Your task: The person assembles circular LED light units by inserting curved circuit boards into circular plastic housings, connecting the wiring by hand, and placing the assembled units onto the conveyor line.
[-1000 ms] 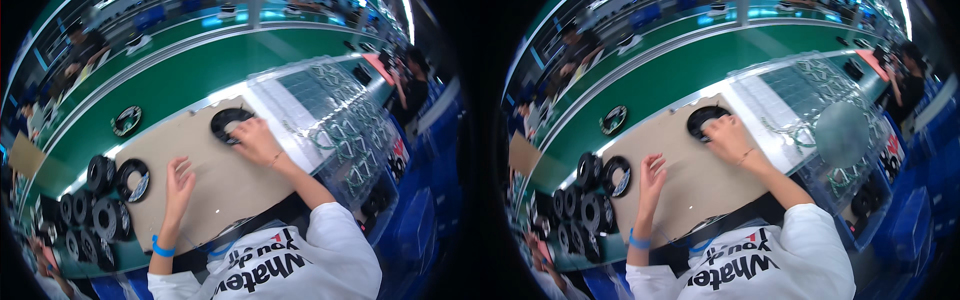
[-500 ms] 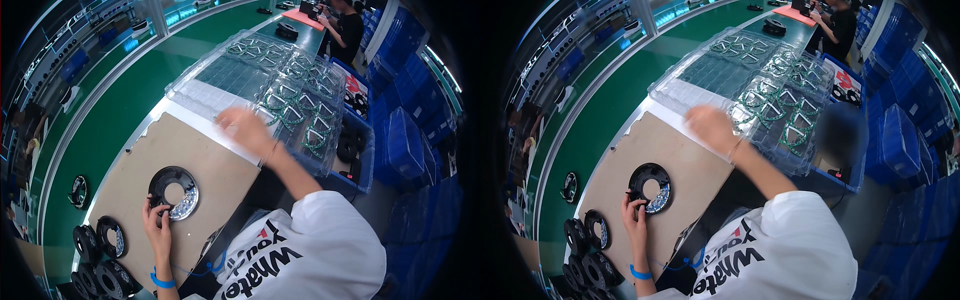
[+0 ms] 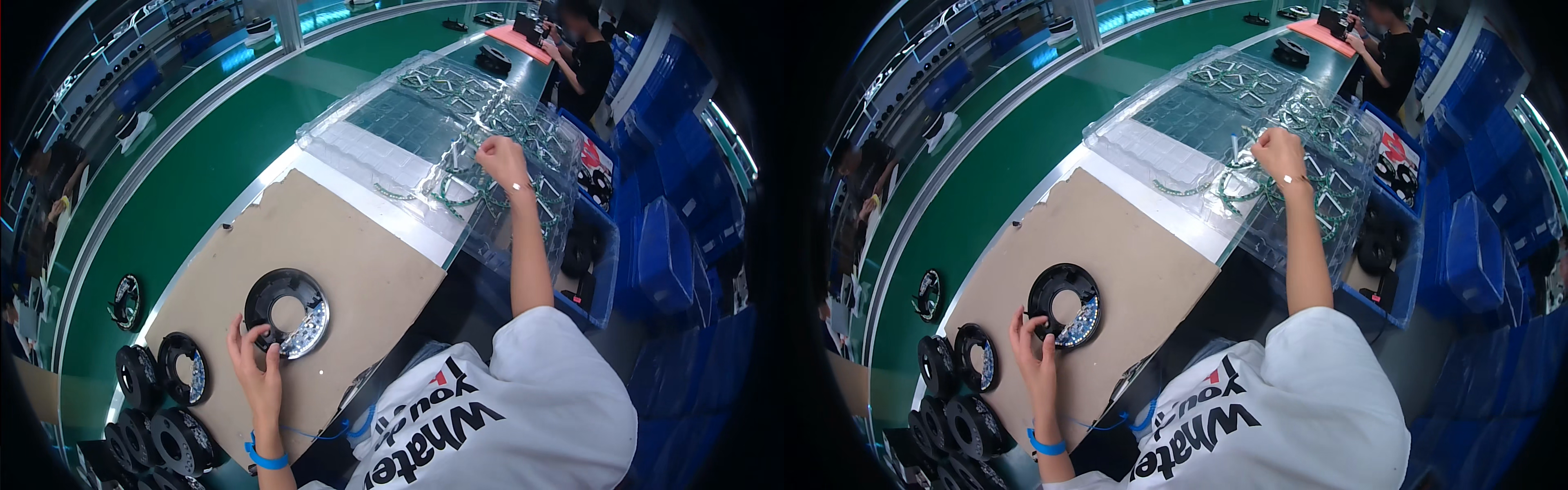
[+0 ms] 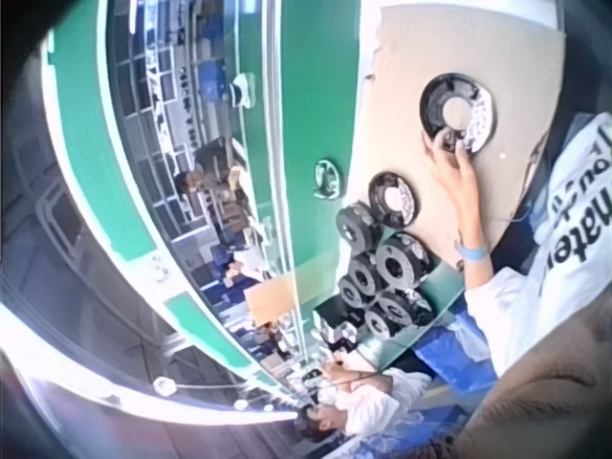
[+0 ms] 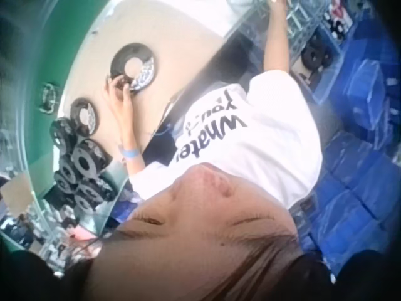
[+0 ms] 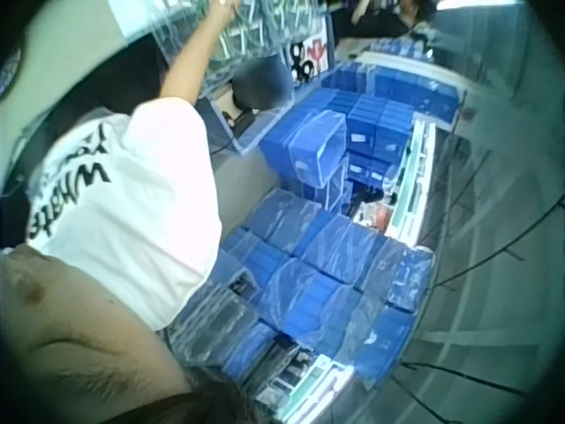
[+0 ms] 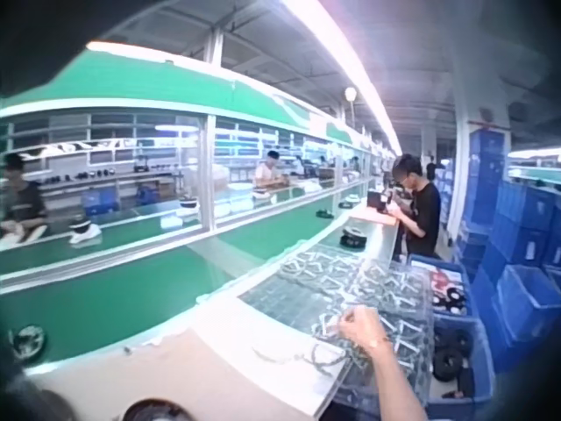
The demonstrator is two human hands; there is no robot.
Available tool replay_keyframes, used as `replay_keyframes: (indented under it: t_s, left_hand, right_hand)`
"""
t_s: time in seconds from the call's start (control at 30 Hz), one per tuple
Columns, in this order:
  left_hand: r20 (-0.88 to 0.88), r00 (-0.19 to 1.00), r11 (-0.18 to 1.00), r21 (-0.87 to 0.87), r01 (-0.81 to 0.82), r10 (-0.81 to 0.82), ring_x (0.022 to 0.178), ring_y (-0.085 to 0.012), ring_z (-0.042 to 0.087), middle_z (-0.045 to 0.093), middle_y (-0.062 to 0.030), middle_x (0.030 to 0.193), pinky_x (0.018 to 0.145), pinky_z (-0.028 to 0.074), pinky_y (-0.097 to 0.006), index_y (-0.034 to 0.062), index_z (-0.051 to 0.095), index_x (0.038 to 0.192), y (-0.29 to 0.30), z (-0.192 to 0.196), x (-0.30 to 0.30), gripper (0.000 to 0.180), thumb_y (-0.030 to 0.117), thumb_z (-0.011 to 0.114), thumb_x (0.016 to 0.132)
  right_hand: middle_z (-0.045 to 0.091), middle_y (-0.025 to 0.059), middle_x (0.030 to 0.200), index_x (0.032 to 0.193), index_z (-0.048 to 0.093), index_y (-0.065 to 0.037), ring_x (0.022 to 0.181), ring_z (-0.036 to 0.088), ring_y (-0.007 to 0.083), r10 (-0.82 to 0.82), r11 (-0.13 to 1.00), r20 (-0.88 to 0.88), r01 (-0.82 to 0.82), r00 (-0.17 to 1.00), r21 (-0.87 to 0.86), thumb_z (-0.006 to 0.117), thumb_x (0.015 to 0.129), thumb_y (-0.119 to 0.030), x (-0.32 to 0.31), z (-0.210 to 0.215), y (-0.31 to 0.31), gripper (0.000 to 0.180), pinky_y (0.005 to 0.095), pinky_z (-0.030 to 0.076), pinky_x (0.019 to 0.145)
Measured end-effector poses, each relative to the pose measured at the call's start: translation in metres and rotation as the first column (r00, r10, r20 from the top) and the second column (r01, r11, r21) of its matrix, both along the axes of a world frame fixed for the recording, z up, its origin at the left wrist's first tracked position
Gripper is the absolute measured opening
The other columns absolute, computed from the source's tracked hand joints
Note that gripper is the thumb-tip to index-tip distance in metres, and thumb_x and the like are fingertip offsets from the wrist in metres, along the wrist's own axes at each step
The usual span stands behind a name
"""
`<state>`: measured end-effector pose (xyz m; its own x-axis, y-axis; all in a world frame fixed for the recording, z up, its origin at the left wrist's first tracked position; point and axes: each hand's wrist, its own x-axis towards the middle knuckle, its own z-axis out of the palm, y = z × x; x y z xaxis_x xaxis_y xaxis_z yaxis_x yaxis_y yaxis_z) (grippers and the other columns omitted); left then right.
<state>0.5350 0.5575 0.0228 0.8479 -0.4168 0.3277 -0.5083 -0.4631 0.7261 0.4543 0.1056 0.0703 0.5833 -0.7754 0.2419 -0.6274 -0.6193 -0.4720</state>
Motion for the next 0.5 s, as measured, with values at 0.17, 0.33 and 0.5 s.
replay_keyframes:
  t_s: [0.17, 0.33, 0.5]
  left_hand:
    - [-0.043, 0.998, 0.953, -0.296, -0.060, 0.050, 0.122, -0.0298, 0.039, 0.039, -0.0157, 0.131, 0.101, 0.032, -0.039, 0.0044, 0.047, 0.111, 0.005, 0.005, -0.004, 0.035, 0.005, 0.061, 0.079]
    - [-0.224, 0.959, 0.884, -0.465, 0.051, -0.173, 0.100, -0.0169, 0.056, 0.047, -0.0131, 0.126, 0.085, 0.045, -0.027, 0.0019, 0.046, 0.123, 0.004, 0.021, 0.005, 0.041, -0.005, 0.052, 0.083]
    - [-0.195, 0.888, 0.814, -0.516, 0.268, -0.416, 0.098, -0.0175, 0.057, 0.048, -0.0135, 0.128, 0.082, 0.047, -0.029, 0.0022, 0.041, 0.132, -0.004, 0.036, 0.006, 0.053, -0.002, 0.055, 0.081]
  right_hand:
    - [0.061, 0.0051, 0.069, 0.086, 0.059, 0.002, 0.062, 0.058, 0.0059, 0.255, 0.955, 0.354, -0.292, 0.900, 0.055, 0.059, 0.080, -0.006, -0.005, 0.047, 0.073, 0.011, 0.0205, 0.044, 0.051]
    - [0.060, 0.0035, 0.074, 0.092, 0.058, 0.004, 0.058, 0.054, 0.0056, 0.555, 0.433, 0.579, -0.802, 0.597, 0.412, 0.059, 0.083, -0.003, 0.013, 0.062, 0.150, 0.011, 0.0195, 0.045, 0.051]
    - [0.060, 0.0072, 0.078, 0.097, 0.056, 0.004, 0.060, 0.056, 0.0067, 0.697, -0.117, 0.624, -0.803, 0.353, 0.585, 0.057, 0.084, 0.000, 0.042, 0.057, 0.211, 0.014, 0.0181, 0.045, 0.050]
